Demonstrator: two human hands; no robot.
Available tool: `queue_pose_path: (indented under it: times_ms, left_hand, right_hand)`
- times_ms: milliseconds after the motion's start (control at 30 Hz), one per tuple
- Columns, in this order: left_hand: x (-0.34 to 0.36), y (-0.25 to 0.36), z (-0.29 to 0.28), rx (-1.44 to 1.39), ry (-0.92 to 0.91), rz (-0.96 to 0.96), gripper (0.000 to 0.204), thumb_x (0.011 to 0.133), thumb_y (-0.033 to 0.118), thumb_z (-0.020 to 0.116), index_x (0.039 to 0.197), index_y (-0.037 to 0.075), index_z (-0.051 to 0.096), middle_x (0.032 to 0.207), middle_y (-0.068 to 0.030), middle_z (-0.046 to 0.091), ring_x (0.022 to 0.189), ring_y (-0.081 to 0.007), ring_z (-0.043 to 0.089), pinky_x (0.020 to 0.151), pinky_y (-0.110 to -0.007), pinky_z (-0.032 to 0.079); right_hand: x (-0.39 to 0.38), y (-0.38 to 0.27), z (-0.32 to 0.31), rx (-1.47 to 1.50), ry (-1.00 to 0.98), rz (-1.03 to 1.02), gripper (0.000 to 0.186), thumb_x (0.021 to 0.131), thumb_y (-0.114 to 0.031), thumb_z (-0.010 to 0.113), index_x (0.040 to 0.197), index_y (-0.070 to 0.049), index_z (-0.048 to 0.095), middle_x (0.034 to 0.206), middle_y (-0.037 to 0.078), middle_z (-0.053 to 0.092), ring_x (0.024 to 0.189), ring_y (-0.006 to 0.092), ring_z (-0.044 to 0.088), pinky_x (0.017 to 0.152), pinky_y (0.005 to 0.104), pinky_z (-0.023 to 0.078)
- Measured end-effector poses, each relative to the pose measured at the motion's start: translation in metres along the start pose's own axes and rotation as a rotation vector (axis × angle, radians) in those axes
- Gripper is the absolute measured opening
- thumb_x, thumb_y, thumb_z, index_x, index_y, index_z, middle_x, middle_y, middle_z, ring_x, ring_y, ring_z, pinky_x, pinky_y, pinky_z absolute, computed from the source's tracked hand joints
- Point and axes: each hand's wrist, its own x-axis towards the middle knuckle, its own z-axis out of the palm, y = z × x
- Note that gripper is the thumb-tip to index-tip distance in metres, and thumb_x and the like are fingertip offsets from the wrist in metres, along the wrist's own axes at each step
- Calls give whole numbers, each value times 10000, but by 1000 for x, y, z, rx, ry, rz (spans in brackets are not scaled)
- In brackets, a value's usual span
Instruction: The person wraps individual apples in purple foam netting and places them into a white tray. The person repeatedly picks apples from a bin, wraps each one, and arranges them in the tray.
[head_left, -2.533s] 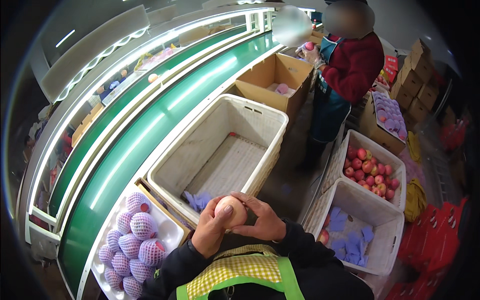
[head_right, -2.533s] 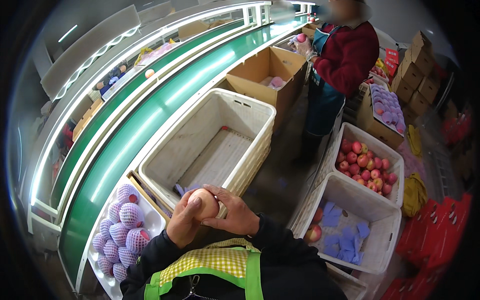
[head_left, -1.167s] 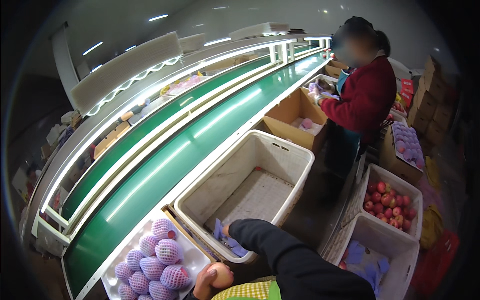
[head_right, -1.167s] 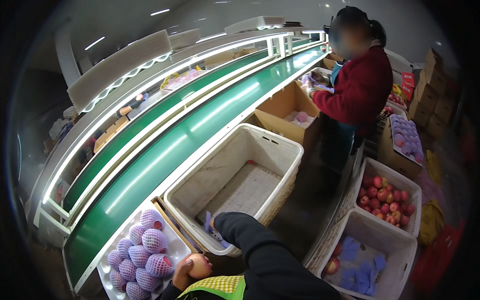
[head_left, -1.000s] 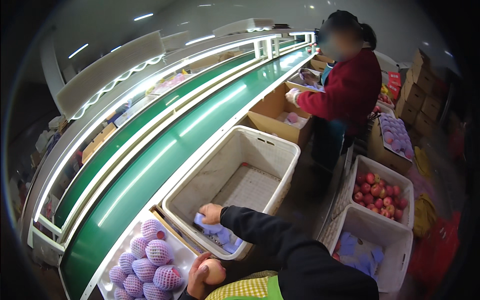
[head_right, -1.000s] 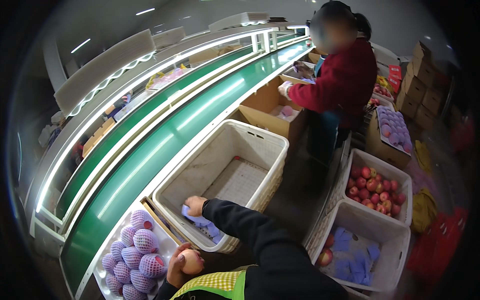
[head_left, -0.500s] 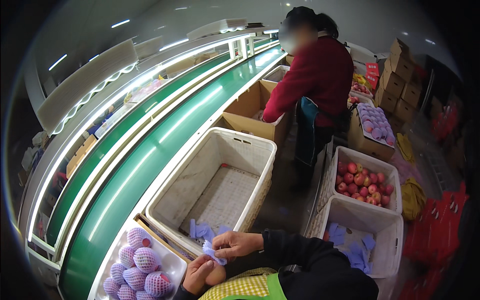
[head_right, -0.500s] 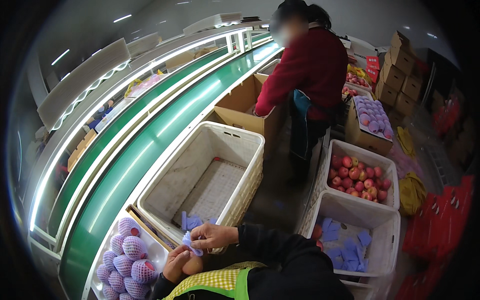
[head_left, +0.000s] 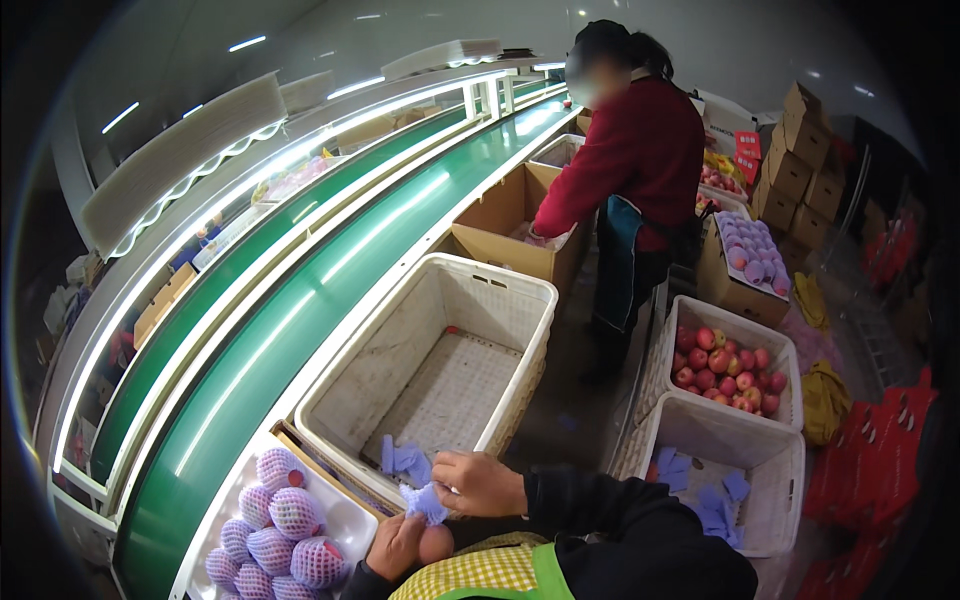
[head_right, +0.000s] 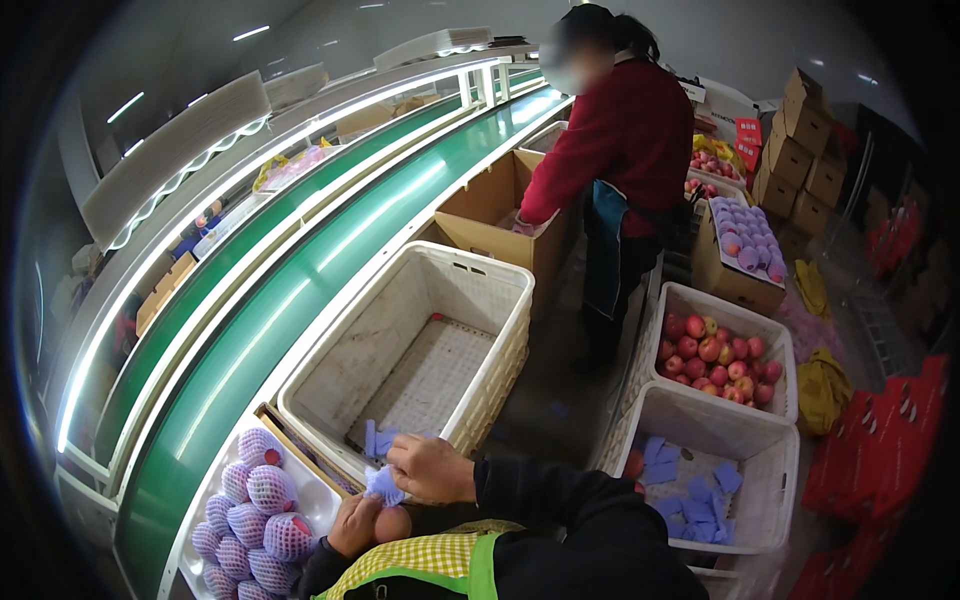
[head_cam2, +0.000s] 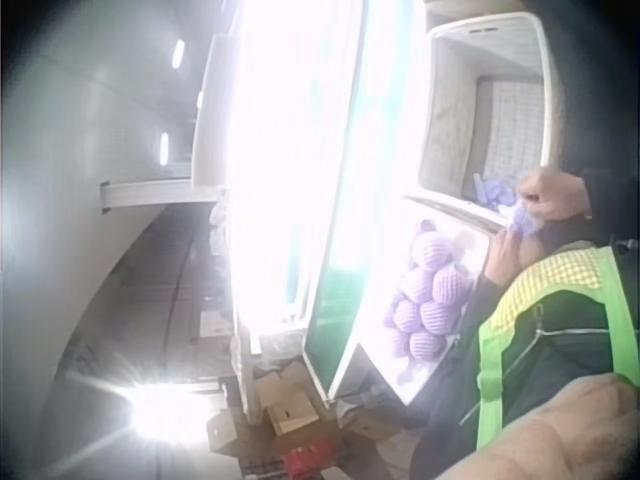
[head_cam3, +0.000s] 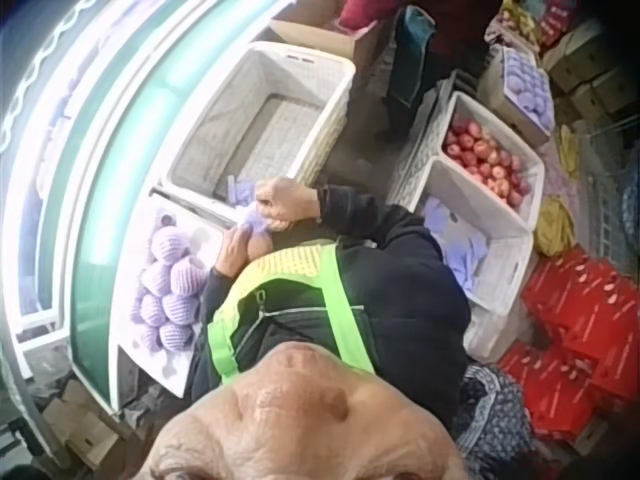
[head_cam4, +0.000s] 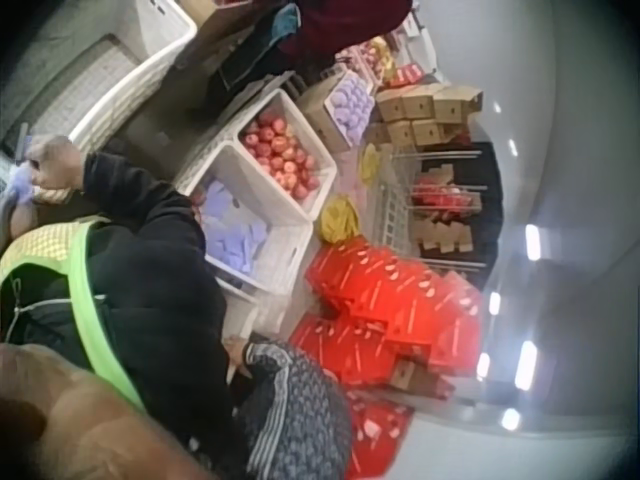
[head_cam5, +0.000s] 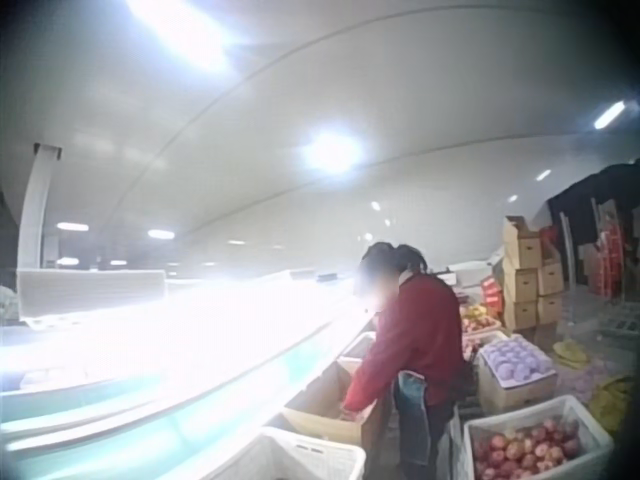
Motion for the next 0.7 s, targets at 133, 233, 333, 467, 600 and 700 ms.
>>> queue_pose_path:
  times_ms: [133,233,333,467,600,700]
  left_hand:
    - [8,8,2,482,19,651,289,892,194,390,858,-25,577,717,-75,591,687,-108,527,637,-258,445]
    - [-3,32,11,-80,152,125,267,883,174,400,826,-14,581,662,-87,582,639,-132,536,601,-268,444]
    - [-3,32,9,222,156,248,266,874,173,409,745,-14,549,620,-139,543,573,-191,532,529,-306,419]
    - [8,13,9,434,158,422,274,847,173,423,653,-4,501,627,-184,526,581,-347,519,511,-396,401]
    - [3,32,14,512,257,342,288,817,232,441,642,18,520,623,-181,523,600,-361,524,524,-430,412]
    - [0,33,12,665,290,408,285,806,230,441,631,20,520,610,-175,528,597,-354,532,526,-432,426]
  right_hand:
    - [-4,-46,4,361,37,-525,174,705,19,566,870,18,512,905,144,548,891,300,548,744,336,468]
    - [-4,-18,15,38,177,-326,164,779,-96,565,885,21,520,904,171,541,854,322,543,708,350,458]
    - [-4,-14,13,51,-157,-26,354,823,-299,541,898,44,505,891,199,531,827,358,529,707,376,446]
    - [5,-10,8,303,-362,-5,440,866,-384,464,943,49,473,893,181,499,850,278,524,763,348,411]
    - [10,-14,7,956,-308,189,471,909,-370,402,1118,50,446,1041,149,531,1002,194,482,878,294,365]
    - [15,4,15,701,-541,206,478,922,-352,379,1192,41,417,1126,113,509,1050,175,451,931,275,329]
